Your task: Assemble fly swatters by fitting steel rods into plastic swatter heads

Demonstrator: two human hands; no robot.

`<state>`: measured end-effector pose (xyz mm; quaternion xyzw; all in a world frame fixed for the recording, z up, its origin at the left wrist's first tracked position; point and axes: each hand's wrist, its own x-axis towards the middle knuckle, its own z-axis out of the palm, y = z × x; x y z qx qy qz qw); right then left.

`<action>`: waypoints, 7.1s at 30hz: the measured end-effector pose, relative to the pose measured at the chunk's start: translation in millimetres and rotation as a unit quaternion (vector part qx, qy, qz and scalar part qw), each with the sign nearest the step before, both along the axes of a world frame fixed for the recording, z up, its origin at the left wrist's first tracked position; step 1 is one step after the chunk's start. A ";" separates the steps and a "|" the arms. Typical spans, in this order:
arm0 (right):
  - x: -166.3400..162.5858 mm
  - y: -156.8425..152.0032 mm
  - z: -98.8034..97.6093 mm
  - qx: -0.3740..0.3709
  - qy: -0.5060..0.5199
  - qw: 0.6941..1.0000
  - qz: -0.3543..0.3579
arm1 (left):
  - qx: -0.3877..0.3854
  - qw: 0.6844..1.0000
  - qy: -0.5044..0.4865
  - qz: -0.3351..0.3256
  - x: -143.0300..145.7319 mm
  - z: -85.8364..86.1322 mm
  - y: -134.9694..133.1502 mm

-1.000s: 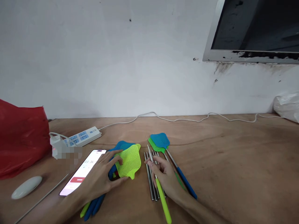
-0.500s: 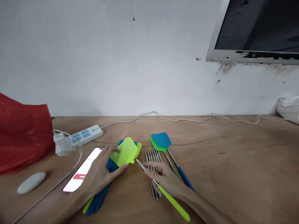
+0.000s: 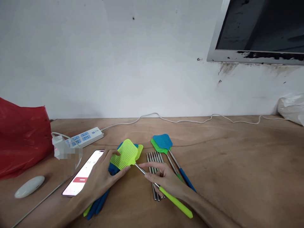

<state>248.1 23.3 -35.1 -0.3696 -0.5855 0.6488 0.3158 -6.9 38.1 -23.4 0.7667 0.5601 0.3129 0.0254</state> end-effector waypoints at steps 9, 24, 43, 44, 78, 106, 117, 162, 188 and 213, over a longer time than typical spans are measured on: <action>0.4 1.1 -1.8 -0.003 0.003 1.000 -0.003 | -0.001 1.000 -0.008 -0.014 0.3 3.0 -0.6; -1.3 0.3 -4.7 -0.020 0.005 1.000 -0.020 | -0.077 0.963 -0.255 -0.030 0.8 7.7 2.5; -1.7 -4.0 -5.8 -0.005 -0.006 1.000 -0.029 | -0.160 0.916 -0.348 -0.121 5.9 13.3 -1.4; -2.1 -4.0 -5.6 -0.004 -0.009 0.999 -0.031 | -0.158 0.917 -0.348 -0.118 5.4 14.2 -1.3; -13.1 -4.1 -4.2 0.121 0.055 0.980 -0.148 | -0.256 0.935 -0.103 -0.223 17.8 15.0 -18.0; 10.4 10.6 34.7 0.623 -0.412 0.661 0.069 | -0.116 0.923 0.301 -0.210 15.5 35.2 -34.0; 16.6 -9.3 32.2 0.590 -0.366 0.718 0.038 | -0.124 0.909 0.344 -0.200 18.7 30.8 -39.7; 68.3 -11.0 42.7 0.413 -0.281 0.825 -0.265 | -0.151 0.955 0.156 -0.202 -45.8 40.2 -56.7; 0.9 -24.6 23.2 -0.028 -0.020 0.952 -0.304 | -0.174 0.946 0.180 -0.205 -27.4 18.9 -46.4; -19.7 -27.7 17.3 -0.043 0.141 0.971 -0.191 | -0.233 0.949 -0.008 -0.212 7.9 26.4 -53.0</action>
